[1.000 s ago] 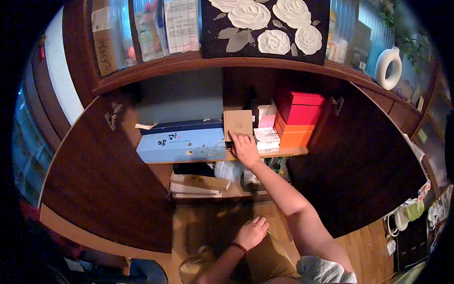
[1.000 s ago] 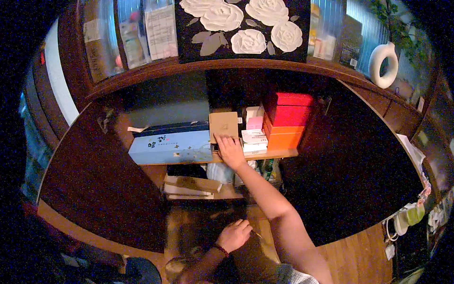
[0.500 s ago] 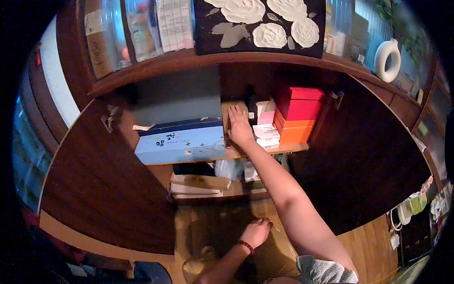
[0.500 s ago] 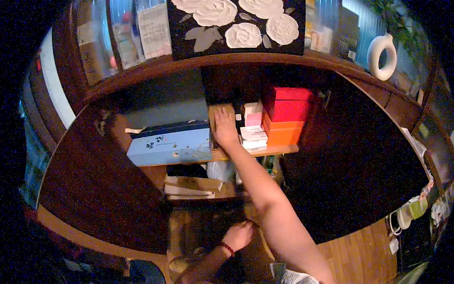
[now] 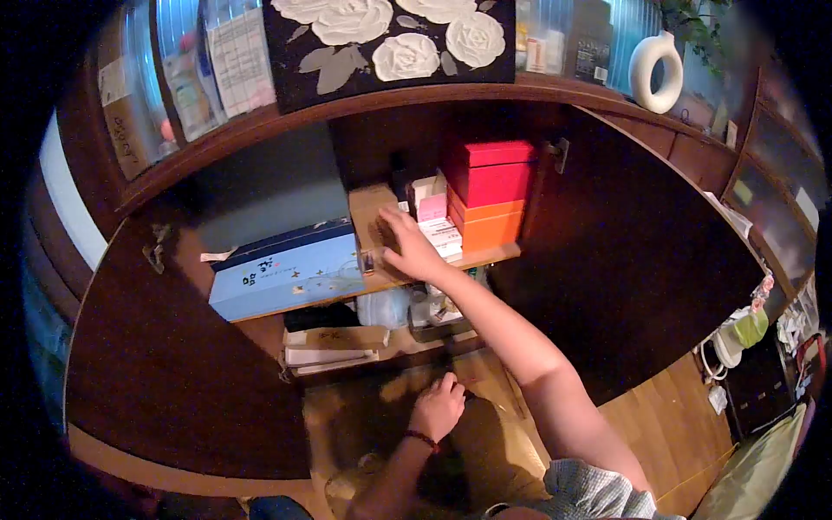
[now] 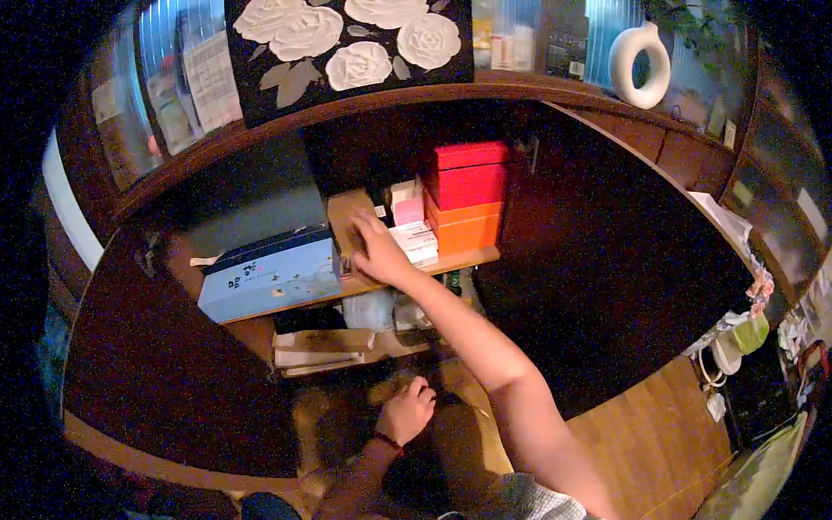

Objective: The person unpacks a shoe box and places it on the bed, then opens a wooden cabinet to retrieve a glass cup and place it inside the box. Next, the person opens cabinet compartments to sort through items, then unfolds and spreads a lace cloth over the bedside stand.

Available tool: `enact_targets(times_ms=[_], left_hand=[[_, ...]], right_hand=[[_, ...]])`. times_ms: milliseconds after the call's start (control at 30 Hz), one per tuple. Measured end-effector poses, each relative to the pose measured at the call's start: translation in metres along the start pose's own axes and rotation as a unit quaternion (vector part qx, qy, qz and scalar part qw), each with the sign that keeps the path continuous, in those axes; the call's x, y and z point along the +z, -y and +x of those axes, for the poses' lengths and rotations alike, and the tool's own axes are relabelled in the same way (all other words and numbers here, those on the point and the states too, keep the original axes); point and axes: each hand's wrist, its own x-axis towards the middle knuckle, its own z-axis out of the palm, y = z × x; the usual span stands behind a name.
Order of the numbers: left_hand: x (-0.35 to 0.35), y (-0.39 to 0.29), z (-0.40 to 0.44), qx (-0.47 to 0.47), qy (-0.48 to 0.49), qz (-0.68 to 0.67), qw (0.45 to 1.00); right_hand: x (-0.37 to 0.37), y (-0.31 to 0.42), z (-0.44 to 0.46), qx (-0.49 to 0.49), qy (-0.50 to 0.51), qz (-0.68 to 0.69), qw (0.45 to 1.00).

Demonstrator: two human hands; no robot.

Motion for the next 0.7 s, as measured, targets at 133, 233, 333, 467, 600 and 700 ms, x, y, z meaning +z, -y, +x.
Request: enact_targets(times_ms=[133, 233, 333, 467, 600, 700], left_hand=[[0.002, -0.004, -0.002, -0.006, 0.041, -0.022, 0.999], [0.005, -0.003, -0.001, -0.005, 0.037, -0.021, 0.999], [0.005, -0.004, 0.002, 0.001, 0.043, -0.005, 0.999], [-0.003, -0.019, -0.005, -0.008, 0.068, 0.028, 0.997], [-0.009, -0.031, -0.019, 0.036, 0.063, 0.065, 0.995], [-0.031, -0.040, -0.021, 0.093, -0.020, 0.027, 0.995]], right_hand=[[-0.019, -0.041, -0.038, 0.097, -0.197, 0.072, 0.973], [-0.047, -0.071, -0.054, 0.212, -0.257, 0.115, 0.936], [-0.077, -0.056, -0.064, 0.133, -0.201, -0.224, 0.944], [-0.090, -0.065, -0.080, 0.127, -0.053, -0.345, 0.928], [-0.090, -0.076, -0.091, 0.132, -0.022, -0.371, 0.919], [-0.088, -0.074, -0.090, 0.132, -0.029, -0.365, 0.921]])
